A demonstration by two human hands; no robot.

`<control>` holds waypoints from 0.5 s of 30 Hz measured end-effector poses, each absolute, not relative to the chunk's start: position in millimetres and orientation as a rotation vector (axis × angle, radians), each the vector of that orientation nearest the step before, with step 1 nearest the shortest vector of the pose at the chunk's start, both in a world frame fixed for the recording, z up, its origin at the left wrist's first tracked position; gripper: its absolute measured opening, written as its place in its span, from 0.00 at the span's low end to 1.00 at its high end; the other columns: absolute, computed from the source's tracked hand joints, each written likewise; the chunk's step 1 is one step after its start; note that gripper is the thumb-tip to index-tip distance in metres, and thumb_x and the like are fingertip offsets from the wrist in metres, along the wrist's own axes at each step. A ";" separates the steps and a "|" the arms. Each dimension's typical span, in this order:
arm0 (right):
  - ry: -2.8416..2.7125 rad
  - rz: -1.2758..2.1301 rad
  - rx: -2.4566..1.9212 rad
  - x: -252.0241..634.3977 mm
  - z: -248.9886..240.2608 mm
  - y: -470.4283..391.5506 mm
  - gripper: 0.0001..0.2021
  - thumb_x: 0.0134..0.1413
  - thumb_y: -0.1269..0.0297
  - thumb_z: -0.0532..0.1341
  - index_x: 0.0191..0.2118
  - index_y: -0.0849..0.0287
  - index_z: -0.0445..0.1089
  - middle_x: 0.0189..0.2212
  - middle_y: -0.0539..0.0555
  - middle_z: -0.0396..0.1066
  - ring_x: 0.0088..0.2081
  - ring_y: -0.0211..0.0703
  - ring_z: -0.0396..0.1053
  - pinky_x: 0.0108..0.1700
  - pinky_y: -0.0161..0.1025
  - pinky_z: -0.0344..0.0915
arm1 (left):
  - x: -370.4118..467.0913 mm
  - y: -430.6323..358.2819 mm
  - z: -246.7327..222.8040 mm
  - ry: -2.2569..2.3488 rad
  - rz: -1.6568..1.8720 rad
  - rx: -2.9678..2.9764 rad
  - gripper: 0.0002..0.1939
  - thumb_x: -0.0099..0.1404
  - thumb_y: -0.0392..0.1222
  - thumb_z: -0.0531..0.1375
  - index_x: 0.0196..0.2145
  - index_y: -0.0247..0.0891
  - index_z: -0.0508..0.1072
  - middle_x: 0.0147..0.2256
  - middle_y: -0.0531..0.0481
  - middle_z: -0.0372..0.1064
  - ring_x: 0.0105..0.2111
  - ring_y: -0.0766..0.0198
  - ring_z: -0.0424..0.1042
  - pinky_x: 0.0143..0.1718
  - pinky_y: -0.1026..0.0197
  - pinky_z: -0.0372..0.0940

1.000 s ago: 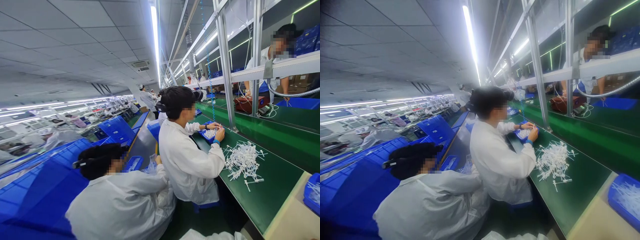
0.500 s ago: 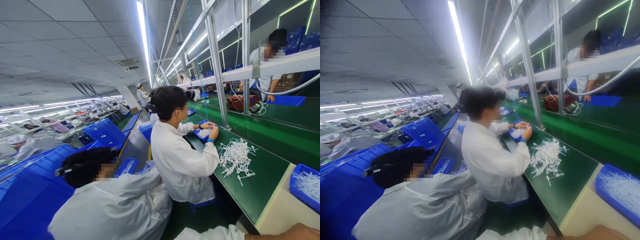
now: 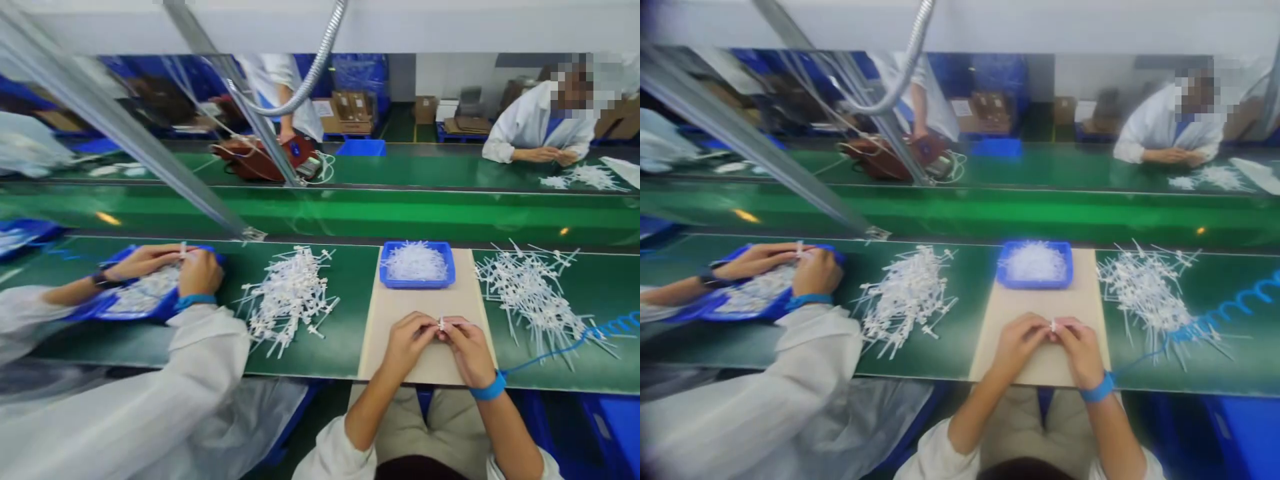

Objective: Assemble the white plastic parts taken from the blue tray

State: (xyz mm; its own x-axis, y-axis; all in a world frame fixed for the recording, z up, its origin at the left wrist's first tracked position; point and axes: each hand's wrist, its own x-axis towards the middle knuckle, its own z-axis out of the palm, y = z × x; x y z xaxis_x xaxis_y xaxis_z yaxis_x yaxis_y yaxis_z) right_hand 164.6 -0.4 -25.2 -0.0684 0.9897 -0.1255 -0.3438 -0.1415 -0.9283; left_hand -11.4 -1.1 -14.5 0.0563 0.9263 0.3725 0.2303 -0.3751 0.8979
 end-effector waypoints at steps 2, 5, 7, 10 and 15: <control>-0.838 1.513 -1.036 158.4 -26.2 1.3 0.17 0.48 0.48 0.80 0.37 0.56 0.84 0.32 0.54 0.81 0.33 0.45 0.74 0.41 0.44 0.73 | -11.7 -3.9 -11.7 1.162 1.359 1.704 0.08 0.74 0.43 0.66 0.38 0.38 0.83 0.35 0.46 0.81 0.36 0.61 0.79 0.40 0.61 0.72; -0.833 1.531 -1.035 156.2 -26.9 -0.1 0.17 0.48 0.49 0.80 0.37 0.55 0.85 0.31 0.53 0.81 0.33 0.44 0.74 0.41 0.43 0.72 | -10.3 -7.1 -8.5 1.178 1.362 1.735 0.08 0.74 0.41 0.65 0.38 0.38 0.83 0.35 0.46 0.81 0.36 0.61 0.79 0.39 0.62 0.73; -0.861 1.529 -1.028 158.0 -28.0 -1.3 0.15 0.49 0.50 0.79 0.37 0.55 0.84 0.31 0.52 0.80 0.33 0.44 0.74 0.41 0.42 0.71 | -10.0 -7.0 -7.4 1.180 1.374 1.751 0.08 0.75 0.42 0.65 0.38 0.38 0.83 0.35 0.46 0.81 0.35 0.61 0.79 0.39 0.62 0.73; -0.907 1.516 -1.021 160.6 -29.0 -1.8 0.13 0.52 0.52 0.78 0.37 0.54 0.84 0.31 0.52 0.80 0.34 0.44 0.73 0.41 0.43 0.71 | -10.6 -5.8 -6.5 1.159 1.401 1.782 0.09 0.76 0.43 0.64 0.38 0.38 0.83 0.35 0.46 0.81 0.36 0.61 0.79 0.39 0.61 0.74; -0.950 1.490 -1.016 161.2 -24.4 -2.4 0.11 0.53 0.54 0.78 0.37 0.53 0.84 0.31 0.52 0.80 0.33 0.44 0.73 0.39 0.43 0.71 | -12.9 -5.9 -5.6 1.126 1.427 1.832 0.11 0.77 0.43 0.63 0.39 0.39 0.84 0.35 0.46 0.82 0.36 0.61 0.81 0.41 0.60 0.76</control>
State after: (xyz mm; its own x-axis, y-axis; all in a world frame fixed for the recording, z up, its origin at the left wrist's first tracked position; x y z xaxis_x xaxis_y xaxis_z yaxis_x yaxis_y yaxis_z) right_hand 161.2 -2.4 -24.4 -0.0901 0.9895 -0.1128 -0.3155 -0.1358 -0.9392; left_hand -12.9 -5.9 -5.6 0.0840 0.8662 0.4926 0.2781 -0.4951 0.8232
